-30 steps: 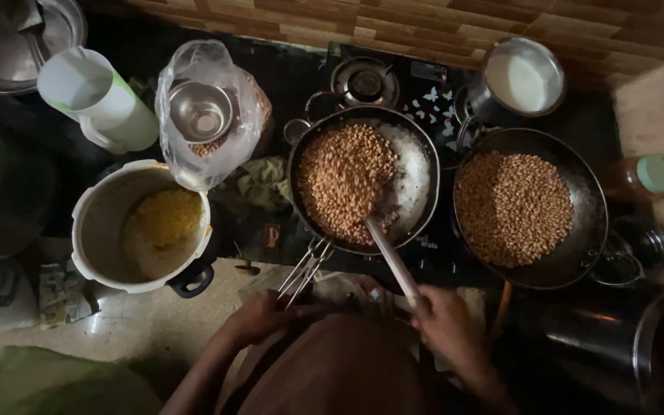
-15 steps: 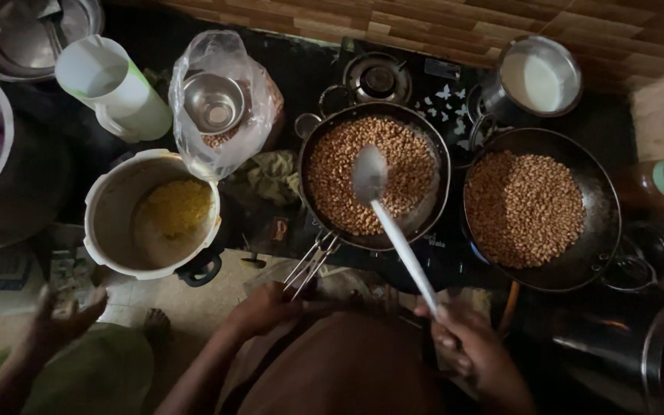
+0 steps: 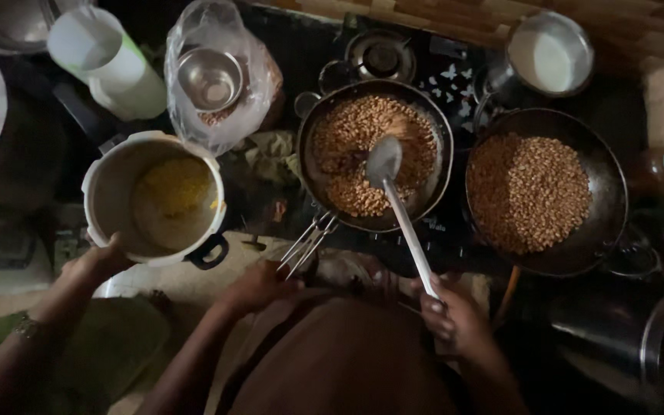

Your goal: The person stands at a gas stove stirring chickpeas spread in two frying pans, using a slotted spoon to turn and redistribute the chickpeas between the pans while they roast. The person occasionally scoops chickpeas from one pan to the other and continues stirring throughout the episode.

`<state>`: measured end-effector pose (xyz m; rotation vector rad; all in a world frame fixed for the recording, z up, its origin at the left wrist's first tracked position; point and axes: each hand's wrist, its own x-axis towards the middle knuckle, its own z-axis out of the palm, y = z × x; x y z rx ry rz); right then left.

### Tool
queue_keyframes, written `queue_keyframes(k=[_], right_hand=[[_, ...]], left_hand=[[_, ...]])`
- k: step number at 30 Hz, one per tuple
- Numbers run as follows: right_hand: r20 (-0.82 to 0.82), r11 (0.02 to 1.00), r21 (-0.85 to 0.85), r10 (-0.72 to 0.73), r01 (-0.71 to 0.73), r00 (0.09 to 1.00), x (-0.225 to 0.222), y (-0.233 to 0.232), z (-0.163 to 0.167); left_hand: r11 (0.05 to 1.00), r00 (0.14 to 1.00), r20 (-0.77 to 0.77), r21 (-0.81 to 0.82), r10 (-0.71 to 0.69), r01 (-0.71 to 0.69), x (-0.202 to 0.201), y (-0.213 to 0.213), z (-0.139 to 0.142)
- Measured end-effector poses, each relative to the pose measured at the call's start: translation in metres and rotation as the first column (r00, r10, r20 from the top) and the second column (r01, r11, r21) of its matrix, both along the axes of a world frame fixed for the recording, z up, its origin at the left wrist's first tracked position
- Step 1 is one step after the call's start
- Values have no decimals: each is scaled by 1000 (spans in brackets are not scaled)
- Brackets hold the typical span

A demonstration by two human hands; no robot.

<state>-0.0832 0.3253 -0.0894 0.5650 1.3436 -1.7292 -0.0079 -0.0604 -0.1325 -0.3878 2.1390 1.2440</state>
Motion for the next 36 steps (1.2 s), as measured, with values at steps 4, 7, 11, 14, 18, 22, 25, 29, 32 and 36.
queue_keyframes(k=[4, 7, 11, 14, 18, 22, 25, 29, 32, 36], right_hand=[[183, 963, -267, 20, 30, 983, 14, 15, 15], [58, 976, -103, 197, -190, 979, 4, 21, 22], [-75, 659, 577, 631, -483, 772, -34, 31, 42], [-134, 379, 842, 836, -383, 532, -64, 36, 68], [-72, 106, 993, 895, -52, 441, -75, 4, 59], [-336, 259, 927, 896, 271, 291, -47, -18, 16], [-444, 324, 880, 821, 348, 359, -26, -6, 0], [-431, 249, 846, 840, 471, 331, -14, 11, 4], [-492, 339, 835, 813, 433, 313, -17, 14, 12], [-443, 512, 856, 651, 73, 616, -32, -5, 13]], left_hand=[[998, 994, -83, -1, 69, -69, 4, -1, 1], [992, 992, -55, 52, 116, -114, 6, 1, 2], [988, 982, -116, -19, 147, -150, 11, 12, 5], [980, 982, -107, -104, 156, -167, 14, 25, 8], [979, 976, -81, -16, 203, -204, 17, 41, 6], [985, 969, -180, 37, 171, -167, 20, 49, -1], [981, 969, -165, 79, 186, -175, 17, 44, -6], [983, 968, -181, 83, 174, -162, 15, 24, -5], [991, 981, -160, -67, 107, -119, 12, 12, -4], [994, 982, -179, -81, 61, -76, 10, 9, -8]])
